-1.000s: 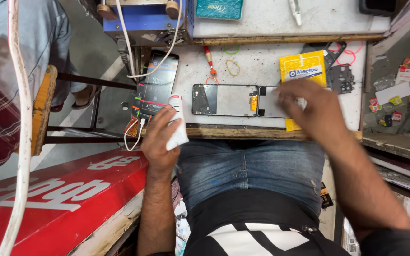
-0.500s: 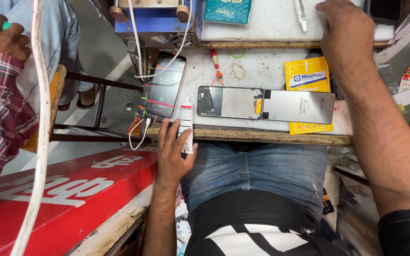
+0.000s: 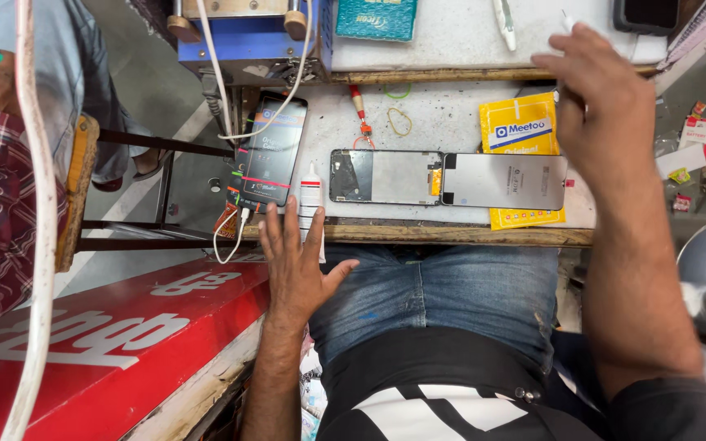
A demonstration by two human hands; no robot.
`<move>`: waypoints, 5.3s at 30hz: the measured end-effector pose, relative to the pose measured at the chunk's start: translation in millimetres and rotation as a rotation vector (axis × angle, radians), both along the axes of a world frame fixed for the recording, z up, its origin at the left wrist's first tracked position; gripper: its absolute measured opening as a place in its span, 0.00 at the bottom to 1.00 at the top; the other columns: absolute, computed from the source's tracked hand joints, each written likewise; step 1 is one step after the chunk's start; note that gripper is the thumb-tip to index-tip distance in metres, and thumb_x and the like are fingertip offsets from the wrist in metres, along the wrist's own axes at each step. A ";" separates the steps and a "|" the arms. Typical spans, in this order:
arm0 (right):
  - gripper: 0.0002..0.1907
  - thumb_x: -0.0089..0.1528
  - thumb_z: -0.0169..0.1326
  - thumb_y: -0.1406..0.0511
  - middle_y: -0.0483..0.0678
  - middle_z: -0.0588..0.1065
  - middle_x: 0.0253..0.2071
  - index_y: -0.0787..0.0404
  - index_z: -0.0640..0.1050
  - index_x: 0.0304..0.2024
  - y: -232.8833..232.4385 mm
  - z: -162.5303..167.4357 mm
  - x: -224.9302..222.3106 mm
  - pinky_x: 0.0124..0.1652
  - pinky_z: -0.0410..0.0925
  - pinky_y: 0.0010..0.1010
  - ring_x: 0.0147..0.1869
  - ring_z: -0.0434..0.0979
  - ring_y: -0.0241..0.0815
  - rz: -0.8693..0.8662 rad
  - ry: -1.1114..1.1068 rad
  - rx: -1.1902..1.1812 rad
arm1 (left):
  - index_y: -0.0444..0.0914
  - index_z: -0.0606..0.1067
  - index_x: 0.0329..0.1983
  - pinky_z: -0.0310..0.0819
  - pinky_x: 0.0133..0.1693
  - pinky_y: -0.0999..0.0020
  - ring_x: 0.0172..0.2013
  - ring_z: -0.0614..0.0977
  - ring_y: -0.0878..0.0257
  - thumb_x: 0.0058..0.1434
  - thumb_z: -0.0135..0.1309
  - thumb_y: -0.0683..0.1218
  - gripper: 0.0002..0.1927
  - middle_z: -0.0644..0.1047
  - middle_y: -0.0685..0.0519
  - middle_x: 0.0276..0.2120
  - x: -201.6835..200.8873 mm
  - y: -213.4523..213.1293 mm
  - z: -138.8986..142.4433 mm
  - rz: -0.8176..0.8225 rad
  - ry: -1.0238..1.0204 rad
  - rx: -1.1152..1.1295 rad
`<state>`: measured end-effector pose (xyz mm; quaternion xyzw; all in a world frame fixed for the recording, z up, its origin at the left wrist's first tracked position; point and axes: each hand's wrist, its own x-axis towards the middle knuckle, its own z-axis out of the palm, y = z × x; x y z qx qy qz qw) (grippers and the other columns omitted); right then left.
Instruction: The person applies adhesive to the edges of a disassembled smartphone and then to a replacement screen, preparing to bond the screen to the phone body. The person handles the phone chassis, a replacement screen, and an adhesive tube on a cluttered workbench.
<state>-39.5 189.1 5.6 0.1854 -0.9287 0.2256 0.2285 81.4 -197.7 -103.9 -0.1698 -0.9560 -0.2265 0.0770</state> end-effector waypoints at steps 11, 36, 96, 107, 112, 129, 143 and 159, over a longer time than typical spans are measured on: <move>0.12 0.63 0.52 0.82 0.59 0.80 0.50 0.68 0.81 0.44 -52.8 29.9 43.3 0.54 0.75 0.33 0.55 0.82 0.47 -0.003 -0.098 -0.464 | 0.45 0.72 0.64 0.56 0.68 0.33 0.70 0.64 0.39 0.60 0.60 0.46 0.27 0.67 0.42 0.66 -49.7 124.5 43.6 -0.421 -0.113 0.082; 0.24 0.60 0.51 0.81 0.55 0.78 0.55 0.69 0.76 0.59 47.4 -51.3 41.1 0.60 0.72 0.32 0.59 0.79 0.44 0.042 -0.626 -0.836 | 0.52 0.59 0.73 0.52 0.68 0.35 0.68 0.63 0.39 0.46 0.67 0.42 0.50 0.69 0.43 0.61 -92.3 172.6 72.5 -0.640 -0.143 0.246; 0.08 0.66 0.58 0.70 0.43 0.80 0.39 0.66 0.79 0.48 -61.0 -100.7 84.2 0.44 0.71 0.23 0.43 0.77 0.30 0.079 -0.861 -0.909 | 0.37 0.67 0.66 0.74 0.56 0.50 0.56 0.79 0.38 0.64 0.59 0.45 0.28 0.77 0.36 0.58 -57.1 67.4 40.5 0.196 -0.094 0.284; 0.15 0.67 0.55 0.72 0.44 0.79 0.52 0.67 0.76 0.57 -60.4 -93.9 51.1 0.56 0.69 0.24 0.56 0.77 0.31 0.231 -0.874 -0.934 | 0.35 0.68 0.67 0.71 0.58 0.49 0.58 0.74 0.40 0.61 0.61 0.42 0.31 0.72 0.38 0.60 -8.0 32.8 33.0 0.303 -0.068 -0.058; 0.15 0.68 0.56 0.72 0.46 0.80 0.51 0.67 0.76 0.57 -58.8 -97.1 39.9 0.56 0.69 0.25 0.55 0.77 0.31 0.259 -0.897 -0.904 | 0.31 0.66 0.67 0.70 0.56 0.48 0.56 0.73 0.37 0.59 0.61 0.44 0.34 0.72 0.36 0.57 -6.2 32.4 21.3 0.291 -0.069 -0.045; 0.13 0.67 0.57 0.71 0.46 0.81 0.48 0.66 0.77 0.55 -49.2 -118.7 28.4 0.52 0.72 0.25 0.52 0.79 0.32 0.266 -0.959 -0.992 | 0.34 0.65 0.59 0.82 0.44 0.65 0.46 0.85 0.58 0.65 0.52 0.36 0.19 0.80 0.42 0.52 3.2 9.6 -1.7 0.197 -0.559 1.519; 0.12 0.67 0.57 0.72 0.47 0.81 0.49 0.67 0.77 0.53 -48.0 -121.9 26.3 0.53 0.73 0.24 0.52 0.80 0.32 0.280 -0.979 -1.093 | 0.30 0.78 0.53 0.81 0.44 0.75 0.39 0.84 0.68 0.68 0.59 0.40 0.12 0.84 0.48 0.44 1.5 38.5 3.5 0.116 -0.484 1.279; 0.12 0.66 0.59 0.70 0.49 0.82 0.46 0.67 0.78 0.51 -46.4 -115.5 24.1 0.49 0.74 0.23 0.49 0.81 0.32 0.241 -0.986 -1.087 | 0.33 0.79 0.54 0.78 0.37 0.76 0.37 0.83 0.69 0.69 0.58 0.44 0.14 0.84 0.48 0.39 -20.2 92.0 -8.6 0.111 -0.488 0.976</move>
